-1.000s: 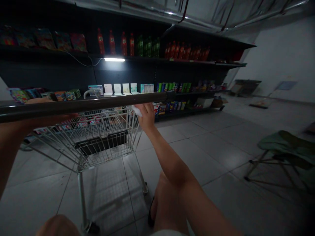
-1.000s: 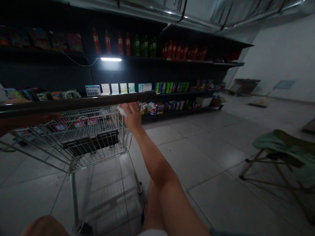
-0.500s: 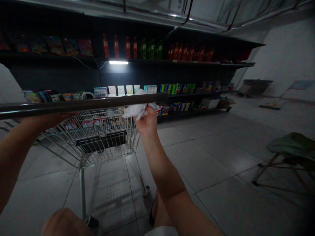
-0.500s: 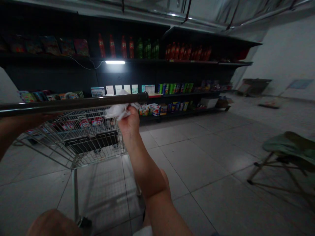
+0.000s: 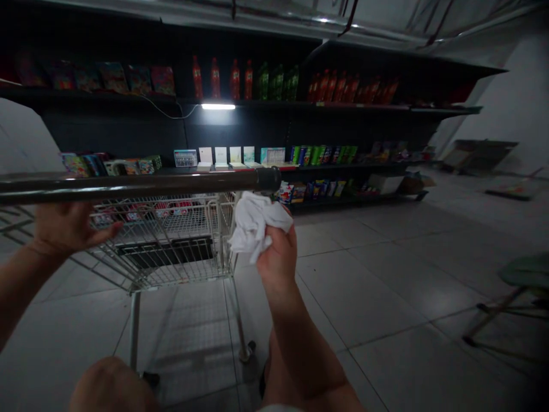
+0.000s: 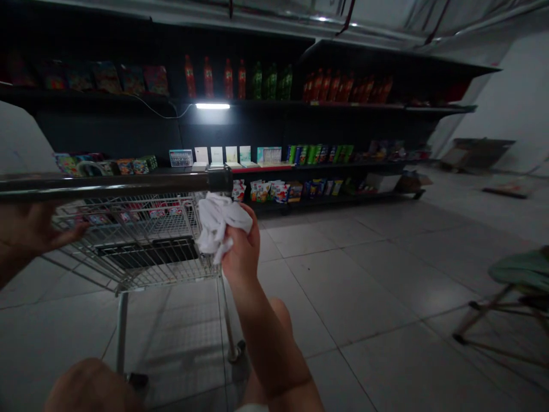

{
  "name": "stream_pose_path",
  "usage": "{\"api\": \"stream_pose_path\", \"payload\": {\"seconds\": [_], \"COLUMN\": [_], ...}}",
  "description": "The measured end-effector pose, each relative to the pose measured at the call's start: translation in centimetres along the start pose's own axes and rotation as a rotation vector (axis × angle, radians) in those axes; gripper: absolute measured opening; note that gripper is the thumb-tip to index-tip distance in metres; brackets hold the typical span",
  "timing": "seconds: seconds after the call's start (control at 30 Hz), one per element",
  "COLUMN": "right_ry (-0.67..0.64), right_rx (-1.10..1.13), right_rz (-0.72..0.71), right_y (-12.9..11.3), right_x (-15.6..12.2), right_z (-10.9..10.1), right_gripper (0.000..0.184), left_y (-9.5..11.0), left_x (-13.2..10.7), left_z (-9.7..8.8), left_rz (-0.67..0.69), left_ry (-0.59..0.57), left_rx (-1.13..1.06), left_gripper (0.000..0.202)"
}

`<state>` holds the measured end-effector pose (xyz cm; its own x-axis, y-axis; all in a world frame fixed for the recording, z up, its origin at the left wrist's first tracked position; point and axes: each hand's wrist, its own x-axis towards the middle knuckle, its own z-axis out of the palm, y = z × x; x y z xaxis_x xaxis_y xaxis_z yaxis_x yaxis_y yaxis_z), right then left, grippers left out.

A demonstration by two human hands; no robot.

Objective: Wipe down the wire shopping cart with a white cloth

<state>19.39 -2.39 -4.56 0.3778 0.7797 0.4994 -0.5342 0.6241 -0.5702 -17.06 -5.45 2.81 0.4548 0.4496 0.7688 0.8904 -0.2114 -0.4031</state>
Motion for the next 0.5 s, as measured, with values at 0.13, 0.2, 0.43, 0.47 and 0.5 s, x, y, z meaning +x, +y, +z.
{"api": "stream_pose_path", "payload": {"seconds": [0.13, 0.2, 0.43, 0.47, 0.5], "right_ry": [0.084, -0.089, -0.288, -0.309, -0.323], "right_rx": [-0.329, -0.477, -0.649, -0.679, -0.704], "right_rz": [-0.555, -0.667, -0.165, 0.036, 0.218], "right_y": [1.2, 3.3, 13.9, 15.0, 16.0], "right_x": [-0.8, -0.8, -5.2, -6.1, -6.8], "right_z": [-0.5, -0.7, -8.1, -9.7, -11.2], "right_gripper": [0.028, 0.031, 0.034, 0.032, 0.030], "left_y": [8.3, 11.6, 13.8, 13.6, 13.5], "left_x": [2.8, 6.1, 15.2, 15.4, 15.4], "left_z": [0.1, 0.3, 2.9, 3.3, 3.6], "left_rz": [0.446, 0.419, 0.152, 0.150, 0.149], "left_ry": [0.087, 0.053, -0.461, -0.506, -0.530], "left_rx": [-0.098, -0.129, -0.317, -0.348, -0.372], "left_gripper": [0.025, 0.031, 0.063, 0.064, 0.065]}}
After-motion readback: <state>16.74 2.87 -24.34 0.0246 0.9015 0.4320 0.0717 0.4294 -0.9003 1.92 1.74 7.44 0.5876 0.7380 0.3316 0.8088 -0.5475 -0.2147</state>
